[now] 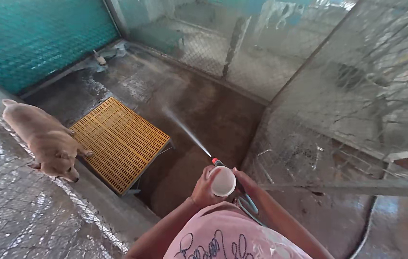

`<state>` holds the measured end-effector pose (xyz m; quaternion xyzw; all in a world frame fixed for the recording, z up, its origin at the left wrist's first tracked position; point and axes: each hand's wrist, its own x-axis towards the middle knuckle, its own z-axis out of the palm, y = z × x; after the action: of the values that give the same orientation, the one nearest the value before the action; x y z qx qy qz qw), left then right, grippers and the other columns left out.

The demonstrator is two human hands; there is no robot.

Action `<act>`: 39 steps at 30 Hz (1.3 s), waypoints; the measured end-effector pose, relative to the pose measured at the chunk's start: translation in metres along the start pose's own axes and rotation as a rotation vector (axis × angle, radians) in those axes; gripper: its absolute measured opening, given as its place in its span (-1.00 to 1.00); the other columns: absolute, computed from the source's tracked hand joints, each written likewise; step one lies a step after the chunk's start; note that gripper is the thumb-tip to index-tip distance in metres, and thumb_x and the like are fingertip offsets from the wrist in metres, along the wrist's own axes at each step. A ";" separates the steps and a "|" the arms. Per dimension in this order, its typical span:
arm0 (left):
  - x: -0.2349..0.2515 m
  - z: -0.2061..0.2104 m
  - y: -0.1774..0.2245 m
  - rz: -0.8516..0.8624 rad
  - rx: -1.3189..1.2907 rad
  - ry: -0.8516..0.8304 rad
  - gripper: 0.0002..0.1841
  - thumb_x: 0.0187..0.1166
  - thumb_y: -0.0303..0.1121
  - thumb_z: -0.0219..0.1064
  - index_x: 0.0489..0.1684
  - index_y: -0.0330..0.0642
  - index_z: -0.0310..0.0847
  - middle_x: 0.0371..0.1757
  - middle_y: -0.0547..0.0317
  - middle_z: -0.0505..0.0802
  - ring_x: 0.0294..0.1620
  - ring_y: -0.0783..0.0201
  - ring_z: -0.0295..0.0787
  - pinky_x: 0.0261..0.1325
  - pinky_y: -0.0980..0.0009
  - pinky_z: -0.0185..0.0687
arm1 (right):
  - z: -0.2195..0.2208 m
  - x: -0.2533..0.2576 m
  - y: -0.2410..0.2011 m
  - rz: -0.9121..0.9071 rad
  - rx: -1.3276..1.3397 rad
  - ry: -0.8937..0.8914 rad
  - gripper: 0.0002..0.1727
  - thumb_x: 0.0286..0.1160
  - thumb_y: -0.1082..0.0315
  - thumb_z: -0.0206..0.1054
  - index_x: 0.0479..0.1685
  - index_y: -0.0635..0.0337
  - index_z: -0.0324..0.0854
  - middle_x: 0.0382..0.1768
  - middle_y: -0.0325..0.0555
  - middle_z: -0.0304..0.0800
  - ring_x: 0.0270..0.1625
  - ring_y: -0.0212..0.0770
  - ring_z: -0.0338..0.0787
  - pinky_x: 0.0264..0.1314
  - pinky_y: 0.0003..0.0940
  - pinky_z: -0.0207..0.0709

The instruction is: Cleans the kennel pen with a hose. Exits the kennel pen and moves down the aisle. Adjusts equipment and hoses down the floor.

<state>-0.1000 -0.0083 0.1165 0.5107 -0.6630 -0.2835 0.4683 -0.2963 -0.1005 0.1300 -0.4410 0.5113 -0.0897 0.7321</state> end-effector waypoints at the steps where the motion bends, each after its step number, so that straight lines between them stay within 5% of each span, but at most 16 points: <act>1: 0.000 0.001 0.000 -0.006 0.001 -0.017 0.05 -0.19 -0.15 0.84 0.51 -0.43 0.49 0.48 -0.51 0.55 0.39 -0.16 0.69 0.31 0.09 0.74 | -0.001 0.000 0.002 -0.012 0.011 -0.007 -0.45 0.82 -0.07 -0.14 0.23 0.21 0.53 -0.49 -0.27 0.67 -0.63 -0.46 0.57 -0.58 -0.55 0.48; 6: -0.006 0.009 0.004 0.002 -0.050 -0.039 0.07 -0.23 -0.18 0.85 0.51 -0.43 0.48 0.47 -0.48 0.56 0.40 -0.12 0.68 0.32 0.12 0.74 | -0.002 -0.007 0.002 -0.057 -0.067 -0.025 -0.37 0.66 -0.01 0.13 0.52 0.29 0.45 -0.11 -0.13 0.79 -0.34 -0.44 0.71 -0.34 -0.49 0.61; 9: -0.011 0.011 0.012 -0.040 -0.072 -0.081 0.10 -0.20 -0.08 0.85 0.52 -0.45 0.46 0.48 -0.48 0.56 0.41 -0.11 0.67 0.33 0.12 0.71 | -0.008 -0.004 0.007 -0.104 -0.093 -0.078 -0.37 0.67 0.11 0.15 0.61 0.35 0.42 0.37 0.13 0.69 0.30 -0.24 0.71 0.40 -0.25 0.57; 11: -0.014 0.012 0.016 -0.076 -0.103 -0.120 0.10 -0.18 -0.09 0.86 0.52 -0.48 0.45 0.48 -0.52 0.54 0.41 -0.16 0.65 0.34 0.08 0.70 | -0.007 -0.005 0.009 -0.121 -0.104 -0.079 -0.44 0.70 0.21 0.15 0.58 0.37 0.45 0.45 0.17 0.63 0.43 -0.17 0.65 0.53 -0.19 0.48; 16: -0.013 0.007 0.013 -0.044 -0.155 -0.199 0.13 -0.09 -0.17 0.84 0.59 -0.59 0.30 0.54 -0.58 0.47 0.54 -0.18 0.55 0.54 0.14 0.54 | 0.002 -0.019 0.008 -0.028 -0.012 0.008 -0.50 0.68 0.21 0.24 0.50 0.31 0.54 0.19 0.08 0.78 0.11 -0.23 0.78 0.21 -0.24 0.67; 19: -0.007 -0.007 0.007 -0.022 -0.327 -0.344 0.27 -0.05 -0.22 0.81 0.70 -0.69 -0.01 0.65 -0.60 0.34 0.71 -0.14 0.35 0.75 0.17 0.26 | 0.005 -0.025 0.010 -0.017 0.019 0.053 -0.52 0.65 0.20 0.26 0.43 0.32 0.57 0.04 0.04 0.82 -0.08 -0.27 0.80 -0.05 -0.30 0.71; 21: -0.008 -0.013 -0.001 -0.128 -0.590 -0.388 0.34 0.12 -0.10 0.71 0.79 -0.61 -0.30 0.74 -0.42 0.28 0.76 0.02 0.29 0.77 0.21 0.25 | 0.003 -0.026 0.011 -0.013 0.023 0.063 -0.52 0.65 0.19 0.25 0.43 0.31 0.59 0.03 0.01 0.83 -0.10 -0.29 0.81 -0.07 -0.32 0.71; 22: -0.009 -0.013 -0.003 -0.260 -0.700 -0.321 0.35 0.20 0.09 0.62 0.83 -0.51 -0.36 0.72 -0.27 0.36 0.70 0.11 0.39 0.67 0.21 0.41 | 0.002 -0.026 0.011 -0.010 0.022 0.069 -0.52 0.65 0.19 0.25 0.42 0.30 0.59 0.01 -0.01 0.84 -0.11 -0.30 0.81 -0.09 -0.34 0.70; 23: -0.009 -0.012 -0.005 -0.416 -0.763 -0.199 0.30 0.26 0.19 0.53 0.85 -0.42 -0.33 0.66 -0.18 0.46 0.60 0.14 0.50 0.57 0.18 0.53 | 0.001 -0.027 0.011 -0.007 0.022 0.075 -0.52 0.64 0.18 0.25 0.42 0.30 0.59 -0.01 -0.02 0.84 -0.13 -0.31 0.81 -0.11 -0.34 0.71; 26: 0.010 -0.009 -0.020 -0.994 -0.777 0.103 -0.33 0.78 -0.08 0.14 0.78 -0.25 0.08 0.45 -0.20 0.60 0.33 0.07 0.61 0.34 0.11 0.55 | 0.000 -0.028 0.013 0.005 0.039 0.081 -0.52 0.65 0.19 0.24 0.42 0.31 0.58 -0.03 0.00 0.83 -0.18 -0.29 0.79 -0.17 -0.34 0.69; 29: 0.026 0.002 -0.041 -1.306 -0.762 0.116 -0.51 0.81 -0.01 0.10 0.43 -0.23 0.48 -0.02 0.07 0.73 -0.11 0.25 0.69 -0.01 0.30 0.63 | 0.002 -0.027 0.014 0.008 0.045 0.082 -0.53 0.66 0.19 0.23 0.40 0.32 0.59 -0.08 -0.02 0.84 -0.23 -0.31 0.80 -0.22 -0.38 0.69; 34: 0.024 0.021 -0.047 -1.278 -0.783 -0.062 -0.58 0.82 -0.06 0.09 0.30 -0.23 0.53 -0.18 0.14 0.73 -0.26 0.30 0.67 -0.12 0.33 0.63 | 0.002 -0.026 0.016 0.037 0.069 0.106 -0.54 0.67 0.18 0.23 0.39 0.32 0.59 -0.01 0.05 0.84 -0.11 -0.22 0.83 -0.06 -0.27 0.72; 37: 0.005 0.017 -0.042 -0.988 -0.800 -0.245 -0.48 0.67 -0.46 0.09 0.65 -0.28 0.18 0.21 -0.04 0.71 0.05 0.23 0.72 0.12 0.24 0.67 | 0.004 -0.030 0.015 0.023 0.137 0.166 -0.56 0.70 0.24 0.21 0.37 0.39 0.58 0.00 0.08 0.83 -0.06 -0.22 0.83 0.07 -0.24 0.73; 39: -0.009 0.013 -0.038 -0.667 -0.790 -0.324 -0.16 0.26 -0.56 0.38 0.68 -0.39 0.08 0.46 -0.13 0.60 0.34 0.20 0.66 0.36 0.23 0.63 | 0.003 -0.029 0.016 0.011 0.178 0.190 -0.57 0.72 0.24 0.18 0.35 0.40 0.57 -0.03 0.07 0.83 -0.06 -0.23 0.84 0.07 -0.24 0.74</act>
<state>-0.0956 -0.0130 0.0763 0.4283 -0.3713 -0.7196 0.4011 -0.3123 -0.0717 0.1379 -0.3611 0.5707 -0.1721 0.7171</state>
